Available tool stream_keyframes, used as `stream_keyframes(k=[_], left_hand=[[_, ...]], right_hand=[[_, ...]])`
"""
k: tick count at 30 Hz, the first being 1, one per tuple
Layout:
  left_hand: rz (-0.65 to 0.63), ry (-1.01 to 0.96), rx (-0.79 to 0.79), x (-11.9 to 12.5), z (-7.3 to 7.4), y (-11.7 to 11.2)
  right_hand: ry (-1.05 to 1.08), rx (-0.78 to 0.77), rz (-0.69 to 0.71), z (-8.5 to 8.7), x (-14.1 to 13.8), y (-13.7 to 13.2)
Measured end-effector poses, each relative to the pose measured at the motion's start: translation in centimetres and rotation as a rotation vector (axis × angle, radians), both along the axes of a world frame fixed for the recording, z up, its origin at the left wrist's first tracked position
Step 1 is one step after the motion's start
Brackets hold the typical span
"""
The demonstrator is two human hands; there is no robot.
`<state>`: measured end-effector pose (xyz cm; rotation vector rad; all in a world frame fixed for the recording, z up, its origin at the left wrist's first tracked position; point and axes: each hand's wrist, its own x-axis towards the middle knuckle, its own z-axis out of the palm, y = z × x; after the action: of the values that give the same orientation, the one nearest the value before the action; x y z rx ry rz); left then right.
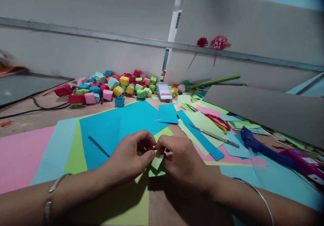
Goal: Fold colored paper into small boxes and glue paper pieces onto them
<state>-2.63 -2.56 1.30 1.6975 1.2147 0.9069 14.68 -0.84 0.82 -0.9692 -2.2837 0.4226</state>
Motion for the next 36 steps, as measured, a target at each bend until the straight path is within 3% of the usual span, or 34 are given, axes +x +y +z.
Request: stream_keyframes(k=[3, 7, 11, 15, 20, 23, 27, 29, 32, 36], left_hand=[[0.009, 0.01, 0.002, 0.0, -0.3, 0.0], [0.022, 0.069, 0.067, 0.0, -0.2, -0.2], [0.046, 0.129, 0.191, 0.2, 0.1, -0.8], [0.106, 0.214, 0.279, 0.2, 0.1, -1.1], [0.057, 0.234, 0.306, 0.1, -0.3, -1.2], [0.058, -0.025, 0.129, 0.4, -0.3, -1.2], [-0.047, -0.647, -0.524, 1.2, 0.1, -0.7], [-0.103, -0.852, -0.774, 1.7, 0.2, -0.5], [-0.047, -0.921, -0.875, 1.9, 0.1, -0.6], [-0.047, -0.804, -0.873, 1.8, -0.3, -1.3]], right_hand=[[-0.042, -0.013, 0.042, 0.3, 0.0, 0.1], [-0.168, -0.174, 0.152, 2.3, 0.1, 0.2], [-0.137, -0.319, 0.085, 4.1, 0.2, 0.4], [-0.178, -0.258, 0.012, 3.5, 0.2, 0.5], [-0.347, -0.104, 0.012, 2.3, 0.3, 0.3], [-0.234, 0.003, -0.051, 2.3, 0.3, -0.1], [0.015, 0.184, -0.008, 2.5, 0.1, -0.4], [0.042, 0.202, 0.009, 2.5, -0.1, -0.4], [-0.016, 0.207, -0.001, 2.5, -0.1, 0.0], [-0.16, 0.276, 0.082, 2.3, 0.0, 0.3]])
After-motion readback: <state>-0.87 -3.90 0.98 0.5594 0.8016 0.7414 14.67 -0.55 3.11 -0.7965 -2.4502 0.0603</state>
